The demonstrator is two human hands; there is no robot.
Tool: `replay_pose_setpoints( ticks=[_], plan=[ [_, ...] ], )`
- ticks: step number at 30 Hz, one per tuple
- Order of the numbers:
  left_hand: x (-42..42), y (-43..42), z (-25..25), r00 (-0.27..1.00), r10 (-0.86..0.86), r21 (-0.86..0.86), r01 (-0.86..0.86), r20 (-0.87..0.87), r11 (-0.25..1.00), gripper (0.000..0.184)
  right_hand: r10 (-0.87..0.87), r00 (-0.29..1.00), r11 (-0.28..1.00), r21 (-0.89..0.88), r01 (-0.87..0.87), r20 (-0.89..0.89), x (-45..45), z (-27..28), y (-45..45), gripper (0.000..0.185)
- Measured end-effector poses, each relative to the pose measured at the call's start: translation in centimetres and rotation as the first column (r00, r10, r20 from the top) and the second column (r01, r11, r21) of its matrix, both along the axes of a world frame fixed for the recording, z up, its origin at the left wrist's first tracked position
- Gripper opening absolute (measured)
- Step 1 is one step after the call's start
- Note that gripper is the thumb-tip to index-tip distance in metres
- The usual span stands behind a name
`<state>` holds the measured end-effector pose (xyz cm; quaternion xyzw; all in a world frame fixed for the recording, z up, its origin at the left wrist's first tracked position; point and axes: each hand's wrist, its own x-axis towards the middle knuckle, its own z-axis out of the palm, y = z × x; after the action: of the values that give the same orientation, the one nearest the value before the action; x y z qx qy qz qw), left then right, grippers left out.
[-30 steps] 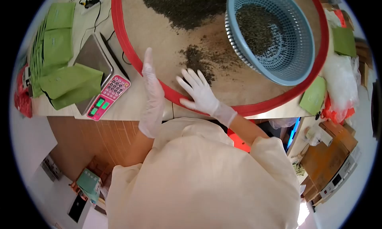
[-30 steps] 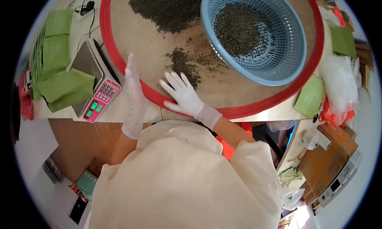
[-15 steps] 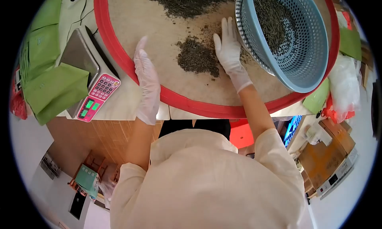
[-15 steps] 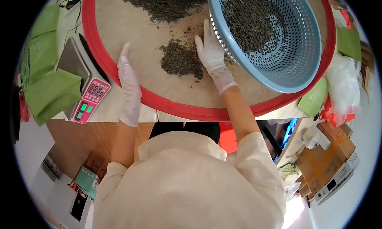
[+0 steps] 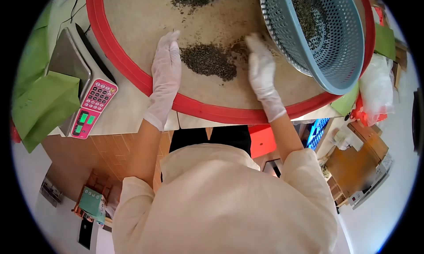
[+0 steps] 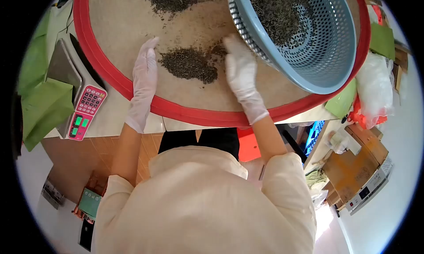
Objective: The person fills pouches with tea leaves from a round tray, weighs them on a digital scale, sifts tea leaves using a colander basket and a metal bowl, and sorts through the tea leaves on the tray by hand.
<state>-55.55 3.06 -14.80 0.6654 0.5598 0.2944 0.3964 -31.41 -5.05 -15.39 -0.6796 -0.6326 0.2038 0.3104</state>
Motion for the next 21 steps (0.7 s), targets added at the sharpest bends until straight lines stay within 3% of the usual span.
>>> replay_pose_setpoints(
  ticks=[1, 2, 3, 5, 7, 11, 14, 15, 17, 18, 19, 21],
  plan=[
    [0.0, -0.1, -0.5, 1.0, 0.003, -0.003, -0.003, 0.013, 1.0, 0.032, -0.117, 0.989, 0.992, -0.032, 0.121, 0.09, 1.3, 0.5, -0.7, 0.04],
    [-0.2, -0.1, -1.1, 0.999, 0.018, 0.03, -0.017, -0.03, 0.999, 0.032, -0.088, 0.97, 0.991, -0.075, 0.108, 0.227, 2.5, -0.4, -1.4, 0.044],
    [-0.3, -0.2, -1.6, 0.997, 0.035, 0.063, -0.03, -0.074, 0.998, 0.032, -0.084, 0.967, 0.991, -0.079, 0.106, 0.239, 2.4, -1.2, -1.5, 0.044],
    [-0.1, -0.3, -1.5, 0.997, 0.04, 0.067, -0.036, -0.065, 0.997, 0.032, -0.112, 0.811, 0.987, -0.03, 0.158, 0.574, 0.8, -3.0, -1.1, 0.052],
    [-0.1, -0.4, -1.3, 0.996, 0.051, 0.073, -0.046, -0.067, 0.996, 0.032, -0.131, 0.967, 0.991, 0.022, 0.129, 0.219, -0.7, -3.6, 0.3, 0.055],
    [-0.1, -0.6, -1.5, 0.989, 0.043, 0.127, -0.024, -0.145, 0.992, 0.031, 0.124, 0.989, 0.992, -0.016, -0.123, 0.082, -7.4, -2.8, 2.5, 0.049],
    [-0.1, -0.3, -2.2, 0.992, 0.066, 0.145, -0.05, -0.107, 0.988, 0.03, 0.253, 0.949, 0.967, 0.017, -0.254, -0.188, -9.3, -2.7, 2.7, 0.049],
    [-0.2, -0.3, -2.4, 0.996, 0.07, 0.156, -0.06, -0.06, 0.986, 0.029, 0.257, 0.946, 0.966, 0.022, -0.258, -0.195, -9.0, -2.5, 2.5, 0.049],
    [0.0, -0.3, -2.0, 0.996, 0.087, 0.13, -0.082, -0.034, 0.988, 0.029, 0.085, 0.994, 0.995, 0.062, -0.08, -0.075, -7.1, -1.5, 1.4, 0.055],
    [-0.1, -0.3, -1.9, 0.995, 0.097, 0.099, -0.097, 0.002, 0.99, 0.028, 0.088, 0.996, 0.996, -0.019, -0.088, 0.009, -6.1, -0.6, 0.6, 0.068],
    [-0.3, -0.3, -1.8, 0.995, 0.096, 0.096, -0.096, -0.001, 0.991, 0.028, 0.17, 0.983, 0.983, -0.086, -0.163, 0.072, -5.0, 0.0, -0.5, 0.087],
    [0.0, -0.3, -1.9, 0.995, 0.101, 0.122, -0.099, -0.011, 0.988, 0.029, 0.301, 0.926, 0.938, -0.244, -0.245, 0.228, -4.7, -0.9, -2.0, 0.102]
  ],
)
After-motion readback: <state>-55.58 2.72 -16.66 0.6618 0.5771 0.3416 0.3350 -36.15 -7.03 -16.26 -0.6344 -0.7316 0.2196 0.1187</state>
